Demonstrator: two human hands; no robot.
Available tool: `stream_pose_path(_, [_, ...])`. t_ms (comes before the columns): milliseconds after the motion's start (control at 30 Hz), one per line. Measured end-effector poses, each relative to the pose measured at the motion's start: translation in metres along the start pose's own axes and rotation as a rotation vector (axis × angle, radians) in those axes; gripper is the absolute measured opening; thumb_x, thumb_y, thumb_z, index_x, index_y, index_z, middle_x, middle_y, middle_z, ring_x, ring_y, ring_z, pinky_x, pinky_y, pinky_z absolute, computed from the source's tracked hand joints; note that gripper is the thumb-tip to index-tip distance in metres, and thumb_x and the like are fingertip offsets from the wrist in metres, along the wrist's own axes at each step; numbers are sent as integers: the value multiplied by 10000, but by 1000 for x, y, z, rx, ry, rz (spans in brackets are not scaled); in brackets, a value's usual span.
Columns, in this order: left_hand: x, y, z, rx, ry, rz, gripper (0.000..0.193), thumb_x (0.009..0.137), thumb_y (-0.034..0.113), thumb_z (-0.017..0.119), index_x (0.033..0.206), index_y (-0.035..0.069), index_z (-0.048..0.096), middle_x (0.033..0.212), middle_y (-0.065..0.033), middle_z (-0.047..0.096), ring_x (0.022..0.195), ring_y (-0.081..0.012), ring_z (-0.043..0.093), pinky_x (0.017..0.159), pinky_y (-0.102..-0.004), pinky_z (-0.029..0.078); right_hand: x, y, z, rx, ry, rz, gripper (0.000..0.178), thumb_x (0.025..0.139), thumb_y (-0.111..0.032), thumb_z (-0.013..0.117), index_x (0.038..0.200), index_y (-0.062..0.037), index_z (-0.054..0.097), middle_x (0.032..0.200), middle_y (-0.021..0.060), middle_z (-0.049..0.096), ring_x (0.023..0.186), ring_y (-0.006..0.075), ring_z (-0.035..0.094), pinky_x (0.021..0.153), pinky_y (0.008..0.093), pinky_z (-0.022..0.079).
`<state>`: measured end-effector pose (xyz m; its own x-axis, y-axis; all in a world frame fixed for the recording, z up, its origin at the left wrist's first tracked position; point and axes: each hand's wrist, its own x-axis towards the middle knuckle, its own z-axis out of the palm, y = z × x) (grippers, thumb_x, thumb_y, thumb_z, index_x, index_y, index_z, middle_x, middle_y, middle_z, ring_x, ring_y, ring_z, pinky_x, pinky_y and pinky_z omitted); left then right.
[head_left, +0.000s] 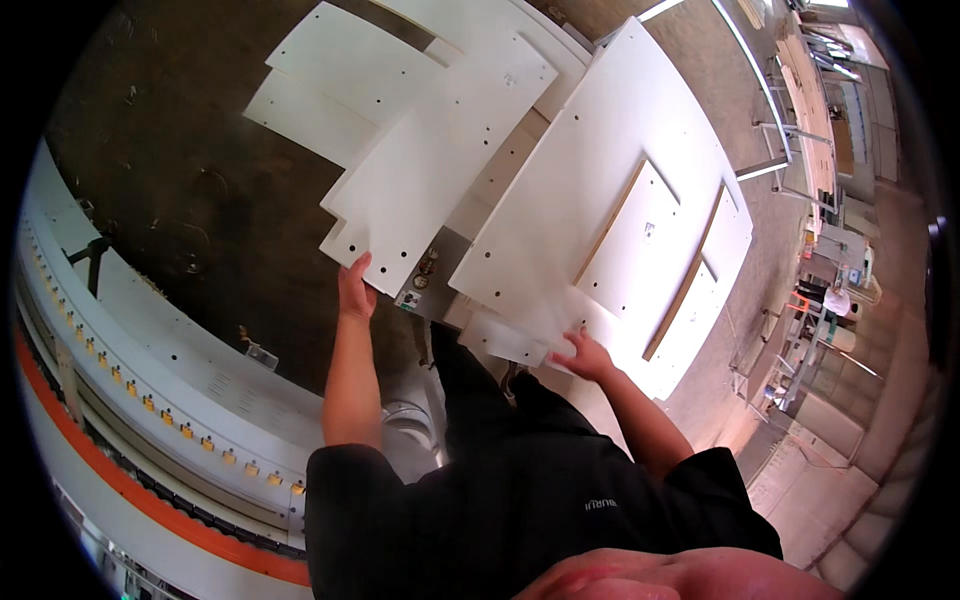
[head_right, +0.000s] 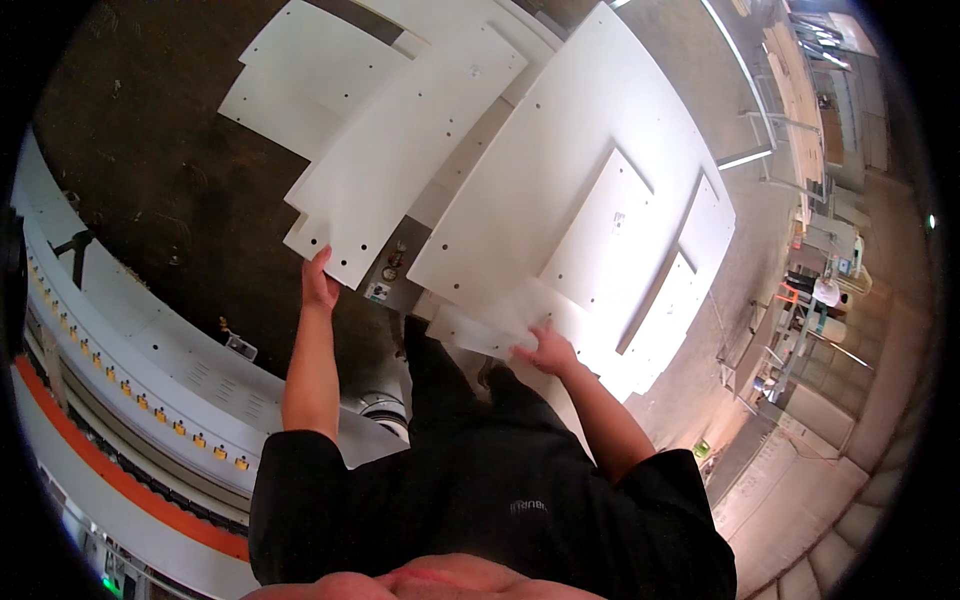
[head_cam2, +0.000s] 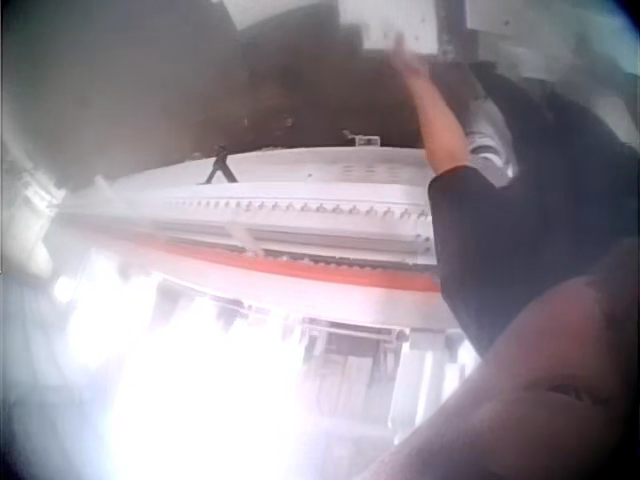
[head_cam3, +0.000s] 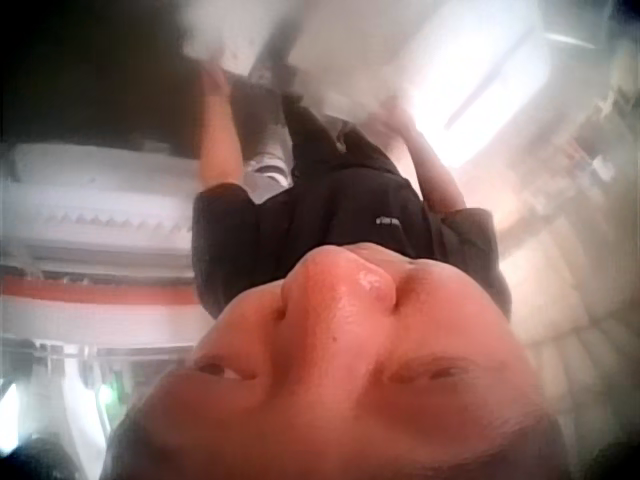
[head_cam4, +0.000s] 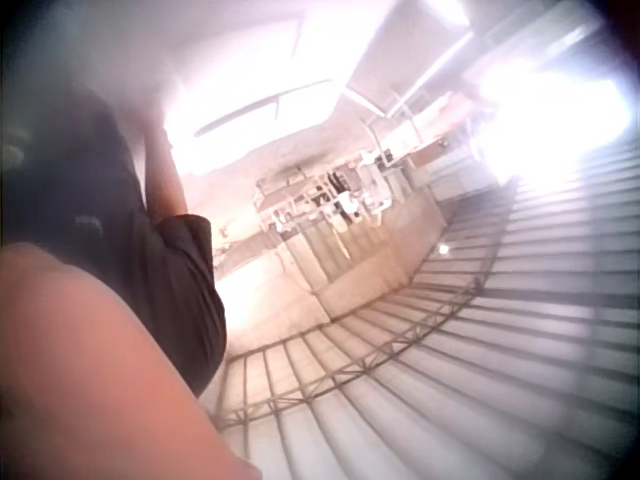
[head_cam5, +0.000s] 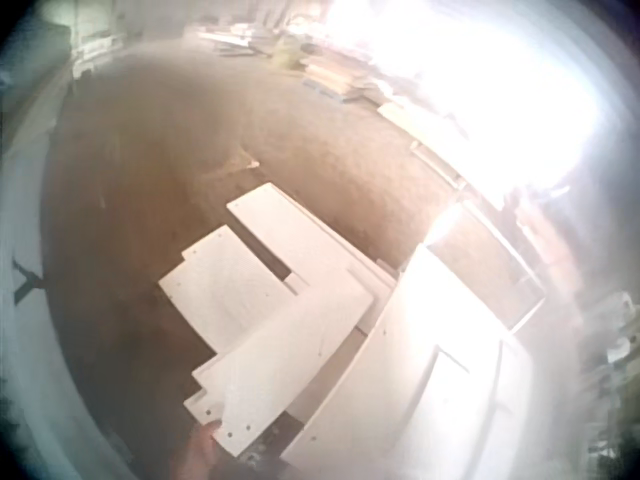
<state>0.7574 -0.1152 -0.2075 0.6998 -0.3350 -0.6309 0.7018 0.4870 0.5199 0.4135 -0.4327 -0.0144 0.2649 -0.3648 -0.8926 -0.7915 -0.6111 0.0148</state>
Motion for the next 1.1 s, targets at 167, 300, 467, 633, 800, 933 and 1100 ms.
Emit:
stream_pose_path(167, [-96,38,75,-185,124,-7,595,869,75,673,1429,-14,495,1337,-119,622,1218,-287,627,1035,-443,538,14,-83,-34,725,71,-297,654,968,-517,664,1375,-8,602,1340,164,657,1229,279,639,1032,401,505])
stream_pose_path(300, [-154,54,111,-208,-46,74,605,870,133,664,1446,39,503,1366,-100,622,1255,-302,613,1067,-463,514,38,-182,-46,1622,-291,-313,539,1009,-452,644,1332,-20,627,1299,112,673,1196,247,650,1005,377,517])
stream_pose_path(467, [-247,68,131,-221,81,103,603,867,182,664,1432,39,509,1355,-108,625,1261,-313,607,1076,-479,502,30,-250,-61,1807,-391,-321,429,1006,-371,662,1261,-27,648,1183,66,712,1100,172,671,989,340,519])
stream_pose_path(633, [-355,20,102,-222,254,135,665,847,116,641,1472,3,441,1375,-142,592,1280,-336,588,1097,-502,490,-25,-214,-25,1602,-447,-493,357,1004,-324,669,1196,-24,672,1120,52,710,1028,129,659,966,302,502])
stream_pose_path(800, [-450,-47,104,-157,138,214,703,836,143,671,1472,-24,422,1379,-158,576,1288,-336,576,1096,-504,490,-82,-139,-14,1544,-565,-682,309,988,-269,689,1168,-18,676,1101,54,712,1010,134,663,929,289,518])
stream_pose_path(933, [-508,-110,116,-139,97,208,750,824,198,715,1473,-32,418,1395,-173,561,1303,-344,557,1111,-502,468,-122,-57,-8,1490,-521,-717,254,964,-239,718,1100,-27,684,1060,47,704,979,130,656,898,287,522])
stream_pose_path(1100, [-545,-192,131,-115,-15,152,743,835,276,711,1473,4,443,1387,-152,584,1284,-334,567,1109,-479,450,-146,62,-1,1468,-422,-596,237,951,-236,735,1060,-31,684,1020,38,700,944,135,677,849,298,541])
